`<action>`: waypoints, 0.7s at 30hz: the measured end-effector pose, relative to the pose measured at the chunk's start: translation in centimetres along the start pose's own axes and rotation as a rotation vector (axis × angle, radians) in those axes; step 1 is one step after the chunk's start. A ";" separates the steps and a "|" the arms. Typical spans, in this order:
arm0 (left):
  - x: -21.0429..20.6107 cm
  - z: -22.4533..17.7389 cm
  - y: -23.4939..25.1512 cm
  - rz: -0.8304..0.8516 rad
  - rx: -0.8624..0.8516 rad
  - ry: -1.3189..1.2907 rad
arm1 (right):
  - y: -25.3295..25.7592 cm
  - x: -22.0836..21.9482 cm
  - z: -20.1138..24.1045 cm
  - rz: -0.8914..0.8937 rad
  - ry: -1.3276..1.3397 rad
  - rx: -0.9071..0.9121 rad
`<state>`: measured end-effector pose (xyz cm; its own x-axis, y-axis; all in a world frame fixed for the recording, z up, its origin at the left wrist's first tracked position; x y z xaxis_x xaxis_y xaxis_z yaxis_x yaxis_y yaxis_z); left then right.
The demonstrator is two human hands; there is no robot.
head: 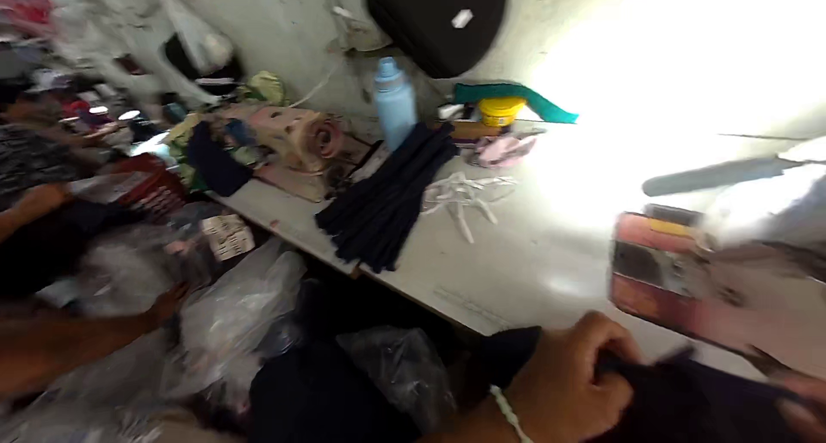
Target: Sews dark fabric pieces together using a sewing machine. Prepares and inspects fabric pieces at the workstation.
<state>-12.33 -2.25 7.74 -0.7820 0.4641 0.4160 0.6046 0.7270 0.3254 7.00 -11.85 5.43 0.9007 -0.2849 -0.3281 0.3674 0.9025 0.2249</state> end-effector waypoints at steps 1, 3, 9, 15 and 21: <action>-0.2 0.0 -0.1 0.022 0.007 -0.013 | 0.0 -0.5 -0.1 -0.021 -0.057 0.024; -0.5 0.3 -0.1 0.049 0.041 -0.017 | 0.0 -1.1 -0.3 -0.042 -0.211 0.111; -0.7 1.5 -0.2 0.222 0.163 -0.343 | -0.3 -0.5 -1.2 -0.115 -0.310 0.182; -0.9 2.5 -0.3 0.280 0.142 -0.628 | -0.5 -0.3 -1.7 -0.098 -0.216 0.098; -1.3 1.6 -0.1 0.275 0.147 -0.289 | -0.2 -0.7 -0.9 0.141 -0.369 0.243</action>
Point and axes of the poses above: each hand's wrist, its own y-axis towards the middle knuckle, its own x-axis out of the back of the hand, z = x × y, the point moved 1 cm from there along y, towards the middle knuckle, and after that the axes turned 13 degrees about y, right-handed, at the moved point
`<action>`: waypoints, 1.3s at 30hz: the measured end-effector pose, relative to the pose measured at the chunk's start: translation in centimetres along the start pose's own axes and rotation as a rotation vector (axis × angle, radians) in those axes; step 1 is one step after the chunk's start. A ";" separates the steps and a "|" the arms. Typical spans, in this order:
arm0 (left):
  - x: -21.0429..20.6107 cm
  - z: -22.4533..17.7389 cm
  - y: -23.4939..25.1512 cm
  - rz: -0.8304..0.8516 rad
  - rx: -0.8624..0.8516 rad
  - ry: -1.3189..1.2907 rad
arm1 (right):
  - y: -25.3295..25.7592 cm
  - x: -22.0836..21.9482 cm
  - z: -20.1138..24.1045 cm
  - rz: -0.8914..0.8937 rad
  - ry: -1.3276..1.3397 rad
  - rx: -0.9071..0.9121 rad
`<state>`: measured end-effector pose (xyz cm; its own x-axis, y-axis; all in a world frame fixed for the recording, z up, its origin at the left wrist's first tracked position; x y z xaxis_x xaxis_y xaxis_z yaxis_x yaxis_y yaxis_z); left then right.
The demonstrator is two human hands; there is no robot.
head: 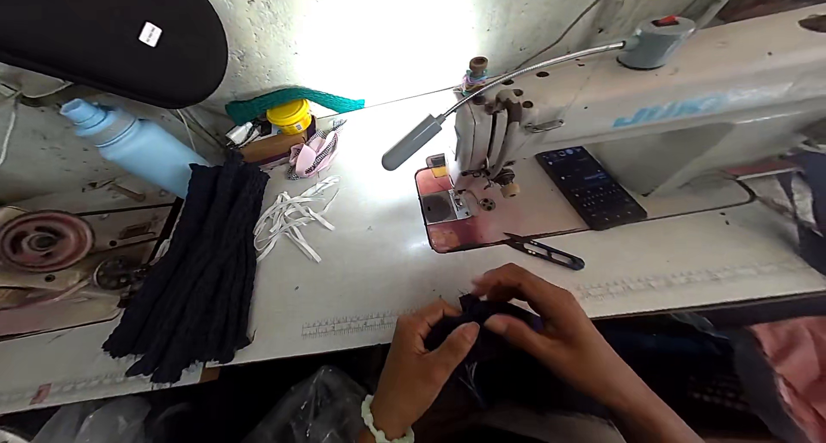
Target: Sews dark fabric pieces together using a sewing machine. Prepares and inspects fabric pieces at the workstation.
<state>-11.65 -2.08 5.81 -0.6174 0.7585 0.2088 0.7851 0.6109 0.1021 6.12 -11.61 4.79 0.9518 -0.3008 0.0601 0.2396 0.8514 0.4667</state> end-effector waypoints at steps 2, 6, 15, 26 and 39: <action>-0.1 0.2 0.1 -0.005 -0.041 0.059 | 0.2 -0.3 0.1 0.015 -0.156 0.089; 0.3 0.7 -0.1 -0.228 -0.267 0.533 | 0.2 0.2 -0.1 -0.024 -0.303 0.071; 0.9 0.0 -1.6 -0.335 -0.277 0.623 | 0.3 -0.2 -0.1 -0.207 0.199 -0.318; -1.4 -0.6 -1.0 -0.417 -0.275 0.762 | -0.7 -1.3 0.5 -0.051 -0.194 0.067; -1.4 0.2 -2.4 -0.423 -0.434 0.964 | -0.9 -0.1 0.2 0.033 -0.225 0.005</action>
Point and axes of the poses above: each hand's wrist, its own y-axis towards the middle knuckle, its own x-axis out of the back of the hand, z = x × y, the point moved 1 cm from there along y, towards the middle knuckle, and after that the axes turned 13 degrees about y, right-handed, at the moved point
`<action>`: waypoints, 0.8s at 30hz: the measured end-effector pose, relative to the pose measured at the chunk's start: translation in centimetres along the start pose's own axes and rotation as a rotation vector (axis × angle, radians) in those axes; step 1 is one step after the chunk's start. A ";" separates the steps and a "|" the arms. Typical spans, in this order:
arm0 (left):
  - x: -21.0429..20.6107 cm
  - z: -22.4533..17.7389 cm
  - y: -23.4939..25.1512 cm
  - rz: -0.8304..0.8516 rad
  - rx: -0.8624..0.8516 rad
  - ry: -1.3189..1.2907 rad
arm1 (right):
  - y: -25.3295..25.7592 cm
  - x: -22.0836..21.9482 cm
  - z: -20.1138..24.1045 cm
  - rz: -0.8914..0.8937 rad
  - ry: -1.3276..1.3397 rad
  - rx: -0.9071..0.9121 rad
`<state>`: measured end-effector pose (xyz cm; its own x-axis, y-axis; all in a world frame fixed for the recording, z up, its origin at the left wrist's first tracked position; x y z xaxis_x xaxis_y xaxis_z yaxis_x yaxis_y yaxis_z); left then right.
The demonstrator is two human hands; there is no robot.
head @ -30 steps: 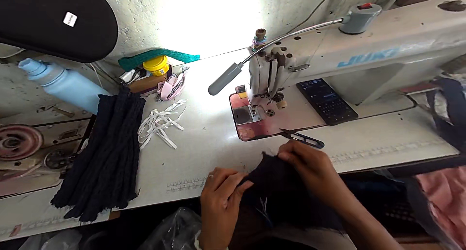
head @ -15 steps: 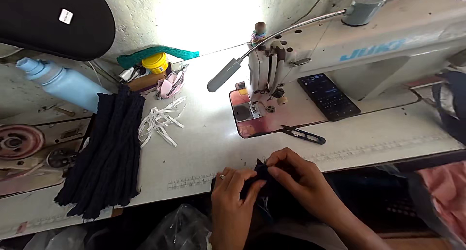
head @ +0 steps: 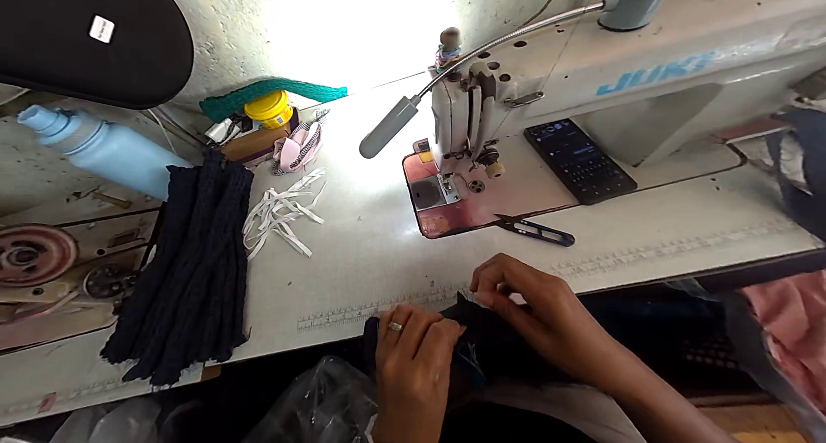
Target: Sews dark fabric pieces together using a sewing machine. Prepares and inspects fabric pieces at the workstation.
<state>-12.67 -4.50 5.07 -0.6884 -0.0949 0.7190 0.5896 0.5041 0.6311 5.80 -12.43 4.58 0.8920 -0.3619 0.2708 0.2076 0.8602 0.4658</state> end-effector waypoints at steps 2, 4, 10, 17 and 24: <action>-0.1 -0.1 0.0 0.013 -0.001 0.004 | -0.1 -0.5 0.7 0.052 -0.115 0.120; -0.1 -0.1 -0.1 0.015 -0.012 0.014 | -0.3 -0.8 0.7 0.070 -0.238 0.201; -0.3 -0.2 -0.5 0.002 -0.050 0.017 | -0.5 -0.5 0.0 0.105 -0.230 0.185; 0.0 -0.1 -1.0 -0.017 -0.051 0.000 | -0.7 -0.4 -1.2 -0.110 0.141 -0.299; -0.2 -0.2 -0.9 0.027 0.174 -0.094 | -0.9 -1.2 -0.5 -0.147 0.609 -0.541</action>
Point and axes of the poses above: each hand's wrist, its own y-axis towards the middle knuckle, its own x-axis out of the back of the hand, z = x × y, the point moved 1 cm from there along y, towards the middle knuckle, and after that the axes turned 13 degrees about y, right-handed, at the moved point
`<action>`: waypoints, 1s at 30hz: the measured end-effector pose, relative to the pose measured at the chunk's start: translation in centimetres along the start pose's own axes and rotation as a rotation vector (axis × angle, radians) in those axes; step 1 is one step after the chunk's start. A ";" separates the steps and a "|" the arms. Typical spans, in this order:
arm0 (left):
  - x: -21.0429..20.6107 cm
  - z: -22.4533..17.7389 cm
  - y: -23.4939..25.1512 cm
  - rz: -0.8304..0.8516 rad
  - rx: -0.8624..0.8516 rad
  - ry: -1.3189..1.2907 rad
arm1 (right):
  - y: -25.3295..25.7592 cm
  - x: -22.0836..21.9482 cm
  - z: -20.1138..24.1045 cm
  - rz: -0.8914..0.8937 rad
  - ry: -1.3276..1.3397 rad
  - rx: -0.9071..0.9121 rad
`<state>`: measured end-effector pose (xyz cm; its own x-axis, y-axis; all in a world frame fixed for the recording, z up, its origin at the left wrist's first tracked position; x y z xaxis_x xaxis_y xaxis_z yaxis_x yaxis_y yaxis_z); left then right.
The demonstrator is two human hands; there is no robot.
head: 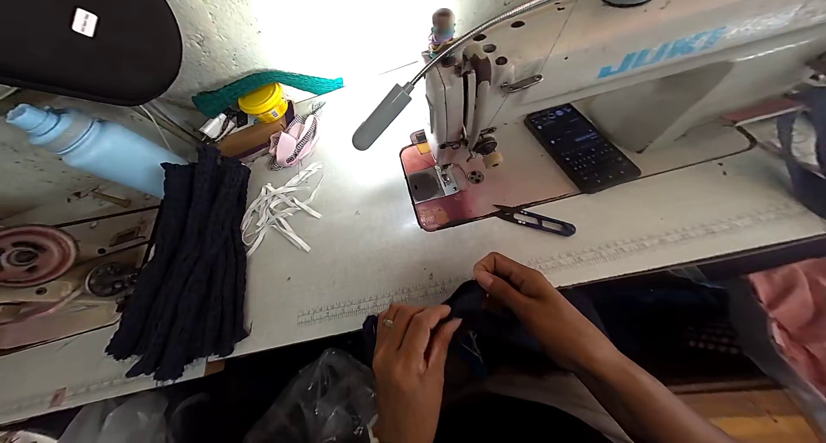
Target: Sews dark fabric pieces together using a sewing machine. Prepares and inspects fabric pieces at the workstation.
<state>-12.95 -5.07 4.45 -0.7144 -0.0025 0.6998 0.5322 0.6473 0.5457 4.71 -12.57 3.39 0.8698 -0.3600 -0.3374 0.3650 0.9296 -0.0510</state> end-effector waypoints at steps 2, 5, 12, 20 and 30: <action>0.0 0.0 0.1 0.023 0.028 -0.019 | -0.1 0.2 -0.1 0.046 -0.016 0.069; -0.1 -0.1 0.1 0.060 0.067 -0.049 | -0.3 0.4 0.0 0.125 -0.009 0.130; -0.2 0.2 -0.2 0.141 0.120 -0.218 | 0.2 0.8 -0.1 0.048 -0.114 0.328; 0.5 1.1 0.7 0.255 0.176 -0.389 | 1.1 0.8 0.0 0.235 -0.365 0.445; 0.9 0.8 1.8 0.252 0.169 -0.412 | 1.9 1.1 0.8 0.309 -0.531 0.565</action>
<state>-13.05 -3.30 5.67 -0.7114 0.4482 0.5413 0.6543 0.7036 0.2773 6.66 -11.26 3.63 0.9474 -0.2159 0.2364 0.0724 0.8639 0.4985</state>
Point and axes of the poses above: each hand's wrist, its own y-axis towards the middle knuckle, its own x-axis out of the back of the hand, z = x × y, the point moved 1 cm from there along y, towards the middle knuckle, and after that the axes turned 13 degrees about y, right-handed, at the moved point
